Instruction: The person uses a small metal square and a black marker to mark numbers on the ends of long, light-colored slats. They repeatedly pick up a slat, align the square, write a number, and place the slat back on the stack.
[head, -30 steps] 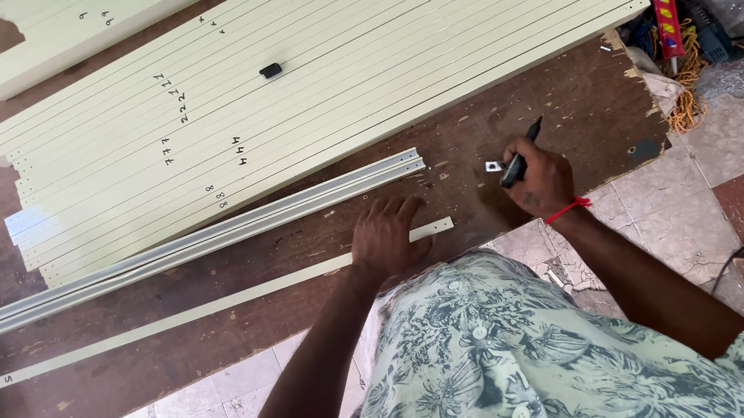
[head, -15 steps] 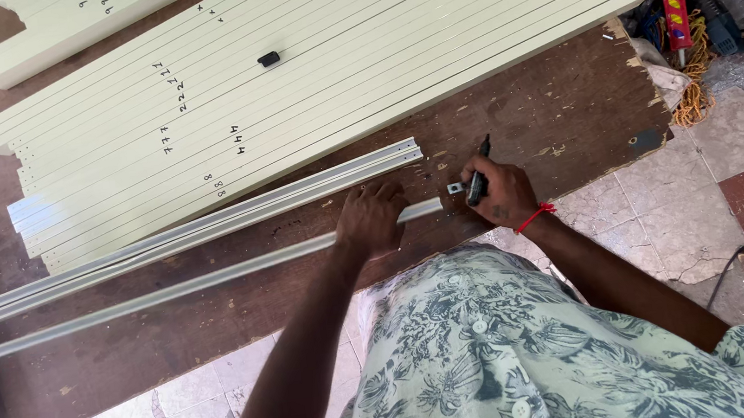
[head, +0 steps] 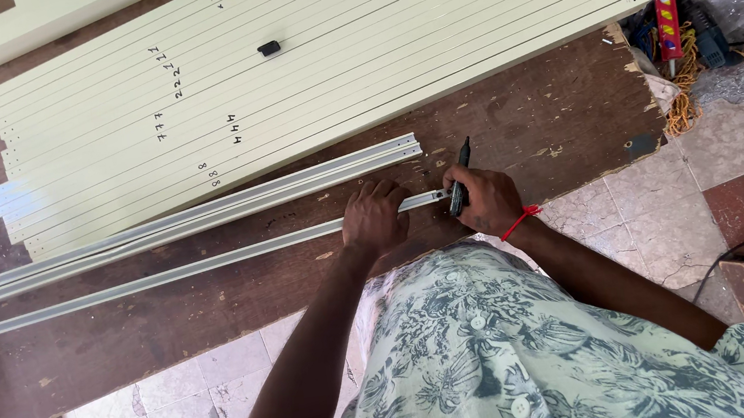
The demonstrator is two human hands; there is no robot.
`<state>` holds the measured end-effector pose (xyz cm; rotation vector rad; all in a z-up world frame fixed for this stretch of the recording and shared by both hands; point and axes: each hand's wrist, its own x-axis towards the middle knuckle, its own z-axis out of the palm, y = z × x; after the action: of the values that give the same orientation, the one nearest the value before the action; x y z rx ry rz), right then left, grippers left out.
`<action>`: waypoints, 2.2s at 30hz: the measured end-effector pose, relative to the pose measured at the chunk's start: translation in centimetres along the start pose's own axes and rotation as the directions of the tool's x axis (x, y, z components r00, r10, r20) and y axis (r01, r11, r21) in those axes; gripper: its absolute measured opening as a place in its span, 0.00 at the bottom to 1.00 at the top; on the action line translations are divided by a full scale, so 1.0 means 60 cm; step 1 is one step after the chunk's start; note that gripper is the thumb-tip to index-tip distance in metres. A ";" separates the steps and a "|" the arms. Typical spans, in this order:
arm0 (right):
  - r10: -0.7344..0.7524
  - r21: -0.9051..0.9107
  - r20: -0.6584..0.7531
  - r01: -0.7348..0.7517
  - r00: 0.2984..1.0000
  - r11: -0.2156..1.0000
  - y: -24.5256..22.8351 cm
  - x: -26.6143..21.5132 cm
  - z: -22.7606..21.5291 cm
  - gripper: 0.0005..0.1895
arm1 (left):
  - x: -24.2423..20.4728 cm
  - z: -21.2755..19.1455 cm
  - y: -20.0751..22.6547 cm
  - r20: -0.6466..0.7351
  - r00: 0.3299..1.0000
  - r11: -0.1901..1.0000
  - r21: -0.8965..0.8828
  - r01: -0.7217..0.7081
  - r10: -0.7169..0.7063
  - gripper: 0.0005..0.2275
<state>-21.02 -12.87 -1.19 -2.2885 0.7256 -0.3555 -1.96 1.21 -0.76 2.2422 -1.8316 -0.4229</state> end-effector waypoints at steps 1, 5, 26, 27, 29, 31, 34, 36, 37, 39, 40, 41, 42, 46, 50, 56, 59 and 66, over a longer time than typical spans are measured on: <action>-0.029 0.029 -0.006 0.029 1.000 0.999 -0.002 0.000 -0.002 0.20 | 0.003 -0.003 0.004 0.013 1.000 1.000 0.000 0.010 -0.010 0.16; -0.124 0.186 -0.038 0.129 0.992 0.974 -0.005 -0.002 -0.003 0.23 | 0.022 -0.006 0.031 0.062 0.996 0.990 -0.116 0.075 -0.069 0.30; -0.011 0.182 -0.115 0.032 0.993 0.983 -0.041 0.001 -0.004 0.10 | 0.046 0.003 0.038 0.160 0.972 0.953 -0.223 0.206 -0.173 0.22; -0.052 0.149 -0.099 0.066 0.994 0.987 -0.044 0.004 -0.006 0.10 | 0.047 0.003 0.038 0.148 0.974 0.957 -0.211 0.200 -0.171 0.22; -0.130 0.084 -0.063 0.135 0.990 0.987 -0.048 0.012 -0.010 0.11 | 0.048 0.006 0.036 0.150 0.973 0.961 -0.189 0.200 -0.172 0.22; -0.100 0.079 0.034 0.097 0.994 0.992 -0.050 0.020 -0.015 0.11 | 0.050 0.012 0.036 0.181 0.968 0.964 -0.170 0.207 -0.176 0.23; -0.082 0.170 0.015 0.079 0.997 0.982 -0.053 0.028 -0.021 0.12 | 0.055 0.026 0.031 0.241 0.950 0.956 -0.164 0.243 -0.200 0.20; -0.069 0.219 0.003 0.067 0.998 0.973 -0.058 0.032 -0.016 0.13 | 0.055 0.039 0.023 0.240 0.950 0.965 -0.121 0.234 -0.201 0.19; -0.055 0.217 0.022 0.049 0.998 0.975 -0.058 0.031 -0.014 0.13 | 0.055 0.047 0.021 0.241 0.950 0.968 -0.101 0.228 -0.199 0.20; -0.075 0.192 0.017 0.070 0.997 0.979 -0.055 0.030 -0.006 0.13 | 0.055 0.059 0.017 0.170 0.969 0.977 -0.083 0.196 -0.180 0.18; -0.109 0.169 -0.005 0.109 0.994 0.980 -0.051 0.030 0.000 0.12 | 0.056 0.062 0.016 0.134 0.977 0.981 -0.074 0.179 -0.169 0.17; -0.145 0.147 -0.027 0.147 0.989 0.978 -0.046 0.030 0.007 0.12 | 0.055 0.062 0.016 0.123 0.979 0.982 -0.077 0.172 -0.162 0.16; -0.090 0.046 -0.011 0.091 0.996 0.995 -0.038 0.031 0.014 0.11 | 0.055 0.061 0.016 0.112 0.982 0.983 -0.079 0.165 -0.155 0.15; 0.189 0.067 -0.105 -0.182 0.976 0.981 0.007 0.025 0.029 0.16 | 0.055 0.046 0.024 0.295 0.934 0.967 -0.095 0.237 -0.200 0.26; 0.192 0.383 -0.115 -0.135 0.975 0.914 0.032 0.011 0.036 0.14 | 0.049 0.024 0.016 0.191 0.975 0.969 -0.199 0.147 -0.109 0.27; -0.037 -0.096 0.057 0.042 0.998 0.995 0.030 -0.005 0.067 0.16 | 0.039 0.000 0.017 0.346 0.934 0.993 -0.030 0.110 -0.093 0.24; 0.016 -0.004 -0.085 -0.017 0.996 1.000 0.066 -0.006 0.044 0.14 | 0.030 -0.017 -0.006 0.101 0.995 0.978 0.210 -0.012 -0.009 0.22; 0.124 -0.295 -0.182 -0.175 0.975 0.939 0.174 -0.057 -0.100 0.15 | 0.037 -0.062 -0.095 0.047 0.978 0.950 0.254 0.184 -0.202 0.36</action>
<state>-30.55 -20.36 -4.31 -2.4960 1.0999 -0.3803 5.02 0.13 0.59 2.6215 -1.7928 -0.3257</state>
